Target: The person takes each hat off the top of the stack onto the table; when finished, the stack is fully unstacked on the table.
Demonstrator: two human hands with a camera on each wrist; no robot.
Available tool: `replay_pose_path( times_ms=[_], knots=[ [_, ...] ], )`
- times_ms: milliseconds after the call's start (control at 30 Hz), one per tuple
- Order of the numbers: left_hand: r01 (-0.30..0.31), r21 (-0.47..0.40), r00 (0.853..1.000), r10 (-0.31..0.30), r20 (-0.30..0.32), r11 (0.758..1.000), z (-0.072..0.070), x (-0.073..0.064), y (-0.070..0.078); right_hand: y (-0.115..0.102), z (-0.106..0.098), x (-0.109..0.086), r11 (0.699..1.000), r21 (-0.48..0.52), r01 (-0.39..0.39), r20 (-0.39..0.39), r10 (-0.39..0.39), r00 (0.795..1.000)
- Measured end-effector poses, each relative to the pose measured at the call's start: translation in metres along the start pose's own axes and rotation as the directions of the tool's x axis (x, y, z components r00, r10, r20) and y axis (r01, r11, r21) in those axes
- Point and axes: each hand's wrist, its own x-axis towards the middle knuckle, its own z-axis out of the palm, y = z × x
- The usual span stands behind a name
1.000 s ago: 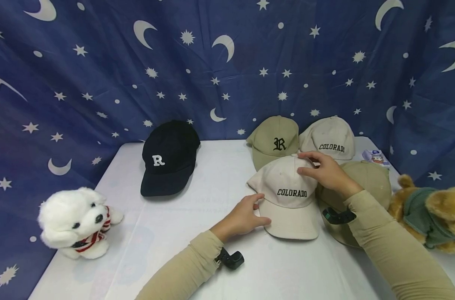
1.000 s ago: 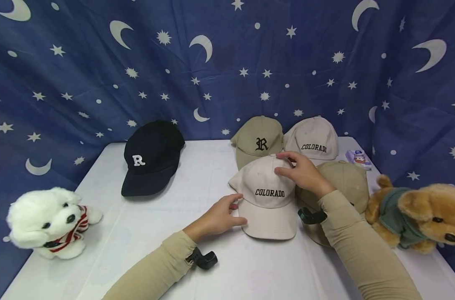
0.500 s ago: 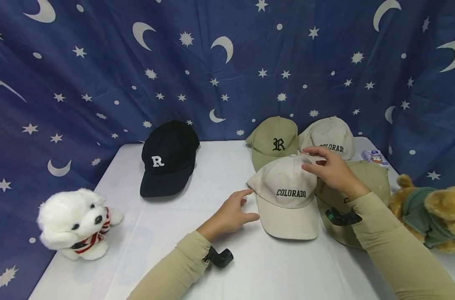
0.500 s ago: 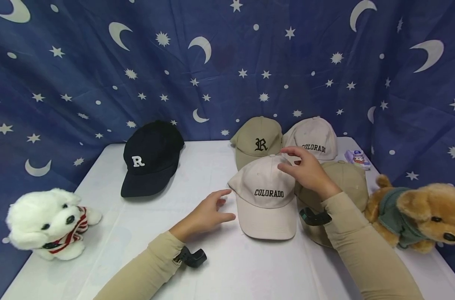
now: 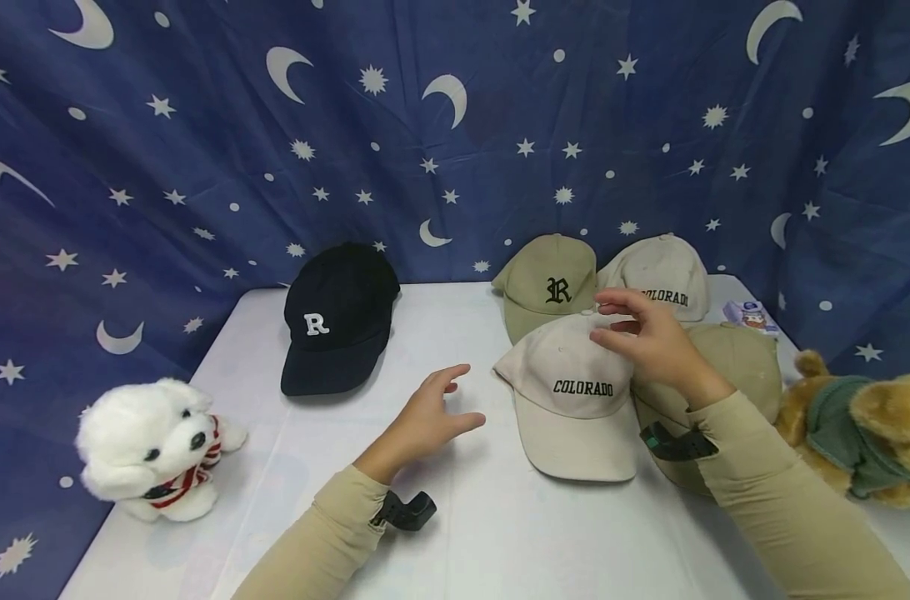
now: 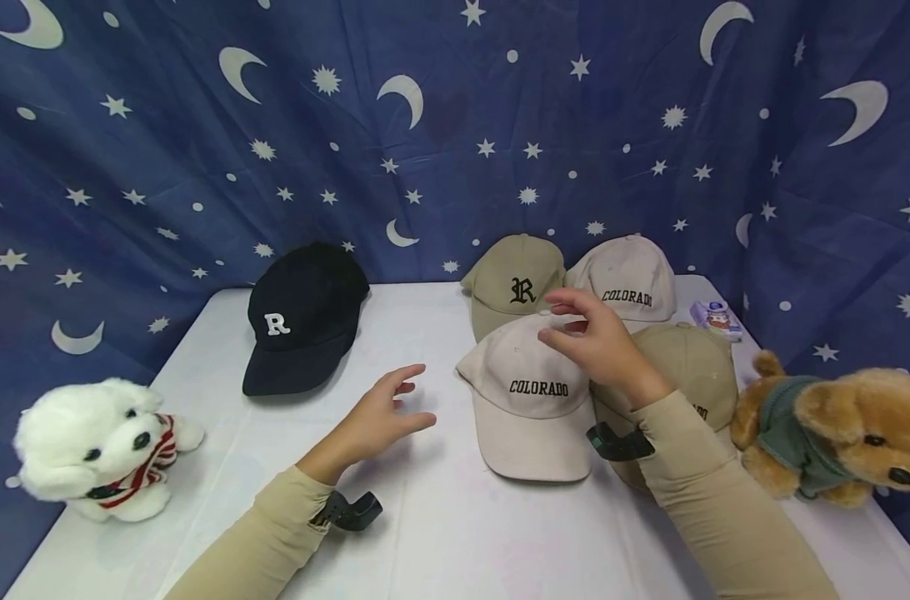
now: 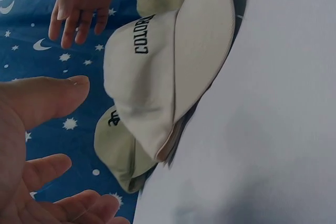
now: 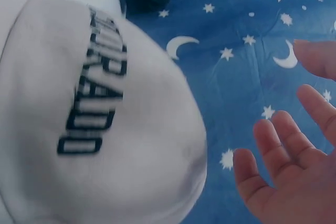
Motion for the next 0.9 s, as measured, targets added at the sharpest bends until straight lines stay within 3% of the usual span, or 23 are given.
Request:
replay_pose_path(
  times_ms=[267, 567, 900],
  knots=[
    [0.008, -0.027, 0.996, -0.011, -0.085, 1.000, -0.022, -0.010, -0.008, -0.012, 0.017, -0.001, 0.999, 0.030, -0.010, 0.041, 0.009, 0.999],
    [0.011, 0.013, 0.988, -0.009, -0.157, 1.000, -0.048, -0.019, -0.016, -0.015, 0.040, 0.005, 0.998, 0.061, -0.025, 0.111, 0.018, 0.994],
    [0.065, 0.020, 0.974, -0.059, -0.219, 0.998, -0.079, -0.027, -0.027, -0.020, 0.064, 0.014, 0.995, 0.090, -0.045, 0.177, 0.028, 0.984]
  ],
)
